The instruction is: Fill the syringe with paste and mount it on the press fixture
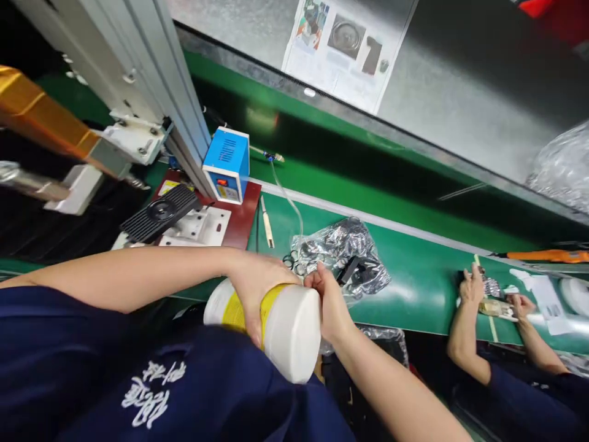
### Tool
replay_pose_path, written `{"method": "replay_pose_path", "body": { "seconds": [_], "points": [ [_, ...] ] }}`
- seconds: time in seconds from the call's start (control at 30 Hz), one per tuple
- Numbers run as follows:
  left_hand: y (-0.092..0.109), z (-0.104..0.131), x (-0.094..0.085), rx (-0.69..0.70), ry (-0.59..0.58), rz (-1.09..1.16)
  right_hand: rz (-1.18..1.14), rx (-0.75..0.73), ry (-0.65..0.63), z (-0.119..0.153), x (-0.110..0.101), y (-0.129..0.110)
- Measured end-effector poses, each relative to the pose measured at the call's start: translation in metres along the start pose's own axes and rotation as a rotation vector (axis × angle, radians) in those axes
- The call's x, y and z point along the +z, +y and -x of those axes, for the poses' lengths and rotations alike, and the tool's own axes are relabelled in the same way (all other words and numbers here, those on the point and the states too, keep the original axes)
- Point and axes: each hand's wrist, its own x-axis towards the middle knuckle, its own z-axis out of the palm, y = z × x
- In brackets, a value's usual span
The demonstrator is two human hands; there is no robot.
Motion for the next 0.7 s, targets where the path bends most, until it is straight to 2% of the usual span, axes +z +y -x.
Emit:
{"method": "replay_pose_path", "body": {
  "seconds": [0.07, 0.13, 0.27, 0.37, 0.53, 0.7],
  "points": [
    [-0.008, 0.015, 0.019, -0.050, -0.068, 0.142, -0.018, 0.012, 0.004, 0.017, 0.017, 0.023],
    [-0.013, 0.023, 0.030, -0.103, -0.090, 0.183, 0.047, -0.112, -0.005, 0.027, 0.024, 0.031],
    [-0.007, 0.035, 0.036, -0.189, -0.180, 0.171, 0.326, -0.487, -0.104, 0.043, 0.031, 0.023],
    [0.001, 0.049, 0.038, -0.192, -0.160, 0.138, 0.424, -0.669, -0.147, 0.053, 0.042, 0.015],
    [0.003, 0.069, 0.046, -0.236, -0.110, 0.174, 0.507, -0.730, -0.316, 0.058, 0.063, 0.013],
    [0.004, 0.071, 0.052, -0.182, -0.091, 0.217, 0.579, -0.712, -0.428, 0.059, 0.070, 0.007]
  ]
}}
